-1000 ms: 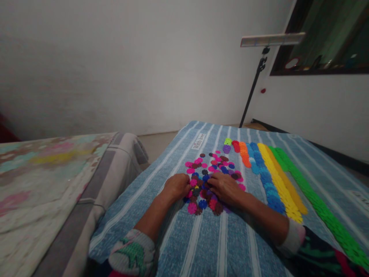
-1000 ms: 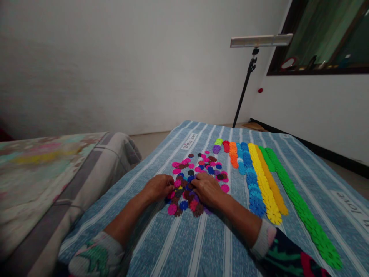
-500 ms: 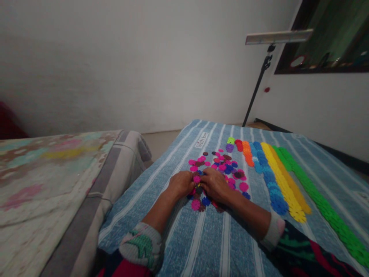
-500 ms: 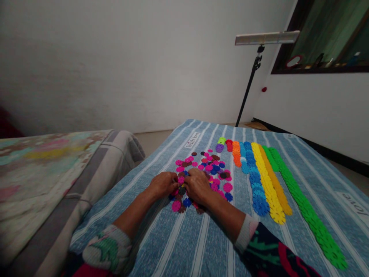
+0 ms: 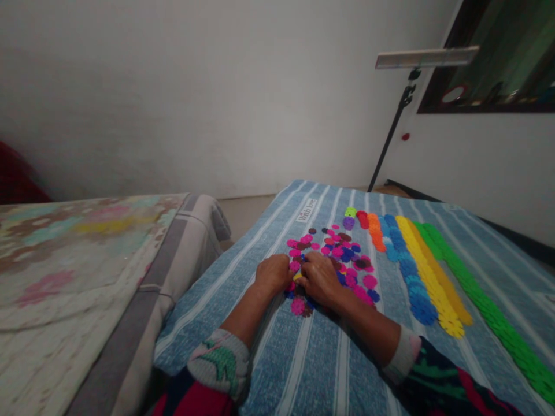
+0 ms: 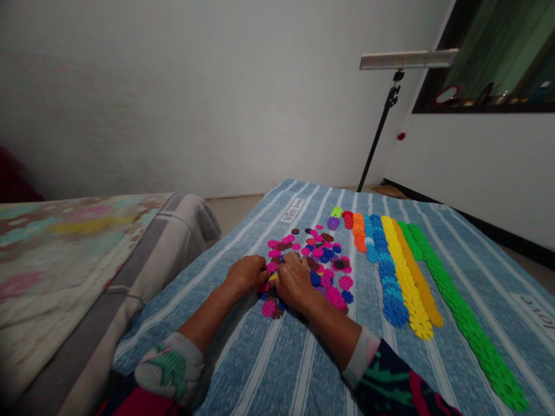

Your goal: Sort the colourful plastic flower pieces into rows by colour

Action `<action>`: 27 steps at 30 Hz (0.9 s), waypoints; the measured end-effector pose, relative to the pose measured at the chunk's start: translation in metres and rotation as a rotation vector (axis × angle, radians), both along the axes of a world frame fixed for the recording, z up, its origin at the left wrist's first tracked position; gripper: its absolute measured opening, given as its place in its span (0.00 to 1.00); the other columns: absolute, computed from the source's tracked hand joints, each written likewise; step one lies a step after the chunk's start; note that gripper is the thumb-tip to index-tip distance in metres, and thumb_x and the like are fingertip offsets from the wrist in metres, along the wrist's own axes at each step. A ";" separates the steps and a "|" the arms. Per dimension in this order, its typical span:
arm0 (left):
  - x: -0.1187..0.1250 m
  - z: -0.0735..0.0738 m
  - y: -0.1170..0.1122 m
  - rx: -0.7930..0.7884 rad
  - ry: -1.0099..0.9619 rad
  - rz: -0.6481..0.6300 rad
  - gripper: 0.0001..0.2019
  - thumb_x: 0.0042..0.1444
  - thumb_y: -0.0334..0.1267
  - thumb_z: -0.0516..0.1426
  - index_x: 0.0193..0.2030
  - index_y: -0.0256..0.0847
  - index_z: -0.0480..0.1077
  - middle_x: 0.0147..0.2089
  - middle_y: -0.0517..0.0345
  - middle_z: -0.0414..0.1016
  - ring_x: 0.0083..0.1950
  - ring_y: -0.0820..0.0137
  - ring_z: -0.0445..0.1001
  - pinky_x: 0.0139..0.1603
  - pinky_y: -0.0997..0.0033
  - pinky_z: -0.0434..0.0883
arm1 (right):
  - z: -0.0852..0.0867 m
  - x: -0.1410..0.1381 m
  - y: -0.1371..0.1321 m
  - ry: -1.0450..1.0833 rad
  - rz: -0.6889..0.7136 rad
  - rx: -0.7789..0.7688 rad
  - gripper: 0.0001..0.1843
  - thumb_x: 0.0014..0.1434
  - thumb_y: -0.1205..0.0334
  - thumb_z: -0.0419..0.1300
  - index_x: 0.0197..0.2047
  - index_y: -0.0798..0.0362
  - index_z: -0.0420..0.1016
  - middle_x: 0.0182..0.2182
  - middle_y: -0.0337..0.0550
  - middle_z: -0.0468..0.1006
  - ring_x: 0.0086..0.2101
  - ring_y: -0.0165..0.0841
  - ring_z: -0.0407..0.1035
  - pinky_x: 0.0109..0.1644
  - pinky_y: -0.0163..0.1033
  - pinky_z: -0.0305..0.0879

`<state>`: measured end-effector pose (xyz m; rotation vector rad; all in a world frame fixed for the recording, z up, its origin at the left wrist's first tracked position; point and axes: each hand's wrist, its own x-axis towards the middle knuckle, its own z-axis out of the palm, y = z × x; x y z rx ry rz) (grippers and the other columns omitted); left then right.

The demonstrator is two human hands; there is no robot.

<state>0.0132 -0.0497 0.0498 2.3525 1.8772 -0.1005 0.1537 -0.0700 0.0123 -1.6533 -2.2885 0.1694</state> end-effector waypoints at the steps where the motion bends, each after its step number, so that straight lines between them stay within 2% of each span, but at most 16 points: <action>1: 0.000 0.001 0.000 0.000 0.004 0.000 0.16 0.59 0.42 0.51 0.43 0.39 0.76 0.48 0.43 0.79 0.52 0.58 0.76 0.47 0.65 0.72 | -0.002 -0.001 0.002 0.035 -0.003 0.000 0.07 0.56 0.61 0.62 0.30 0.54 0.77 0.42 0.50 0.74 0.47 0.41 0.64 0.49 0.43 0.58; 3: 0.001 0.001 0.000 -0.003 0.010 -0.003 0.16 0.59 0.42 0.50 0.43 0.39 0.76 0.47 0.44 0.79 0.52 0.58 0.77 0.47 0.65 0.72 | -0.005 0.000 0.005 0.129 -0.024 -0.012 0.05 0.54 0.65 0.63 0.27 0.54 0.75 0.40 0.47 0.75 0.45 0.38 0.66 0.48 0.42 0.59; 6: 0.001 -0.001 0.002 -0.003 0.011 -0.011 0.16 0.59 0.43 0.50 0.42 0.40 0.77 0.46 0.44 0.80 0.51 0.57 0.77 0.45 0.65 0.72 | -0.005 0.006 0.008 0.293 -0.080 -0.031 0.08 0.50 0.71 0.63 0.22 0.54 0.72 0.38 0.43 0.75 0.43 0.35 0.68 0.47 0.39 0.60; 10: 0.001 -0.002 0.004 0.001 0.010 -0.039 0.14 0.56 0.40 0.52 0.40 0.41 0.77 0.45 0.45 0.80 0.50 0.58 0.77 0.43 0.67 0.72 | 0.009 0.032 0.005 0.477 -0.072 -0.016 0.10 0.49 0.72 0.63 0.19 0.53 0.70 0.36 0.43 0.76 0.43 0.35 0.69 0.46 0.38 0.62; 13: 0.002 -0.001 0.003 -0.016 -0.002 -0.068 0.13 0.55 0.39 0.52 0.40 0.41 0.77 0.45 0.46 0.81 0.49 0.58 0.78 0.42 0.67 0.72 | 0.025 0.067 -0.001 0.523 -0.058 0.000 0.09 0.48 0.71 0.63 0.20 0.53 0.72 0.35 0.42 0.77 0.45 0.36 0.70 0.48 0.39 0.63; 16: 0.004 0.001 0.002 -0.008 -0.010 -0.117 0.13 0.56 0.38 0.51 0.40 0.42 0.77 0.45 0.48 0.81 0.48 0.59 0.78 0.42 0.68 0.71 | 0.034 0.112 -0.011 0.498 -0.132 0.039 0.07 0.47 0.68 0.63 0.20 0.52 0.73 0.36 0.44 0.78 0.46 0.39 0.71 0.50 0.41 0.63; 19: 0.007 0.001 0.001 -0.003 -0.011 -0.175 0.14 0.56 0.38 0.51 0.42 0.43 0.76 0.45 0.49 0.81 0.48 0.59 0.78 0.42 0.68 0.71 | 0.037 0.159 -0.028 0.437 -0.217 0.046 0.05 0.47 0.65 0.63 0.21 0.52 0.75 0.39 0.46 0.79 0.45 0.40 0.73 0.51 0.44 0.64; 22: 0.010 0.001 0.001 0.006 0.004 -0.179 0.14 0.57 0.38 0.51 0.43 0.43 0.76 0.45 0.49 0.81 0.48 0.59 0.78 0.41 0.68 0.70 | 0.037 0.200 -0.050 0.387 -0.254 0.017 0.05 0.47 0.63 0.62 0.22 0.52 0.76 0.42 0.48 0.79 0.46 0.41 0.72 0.53 0.46 0.63; 27: 0.013 0.001 -0.001 0.040 0.027 -0.193 0.12 0.58 0.38 0.51 0.41 0.44 0.75 0.42 0.51 0.81 0.47 0.61 0.78 0.41 0.70 0.68 | 0.037 0.249 -0.086 0.332 -0.323 -0.066 0.04 0.45 0.63 0.63 0.21 0.52 0.76 0.43 0.49 0.79 0.48 0.42 0.72 0.55 0.46 0.62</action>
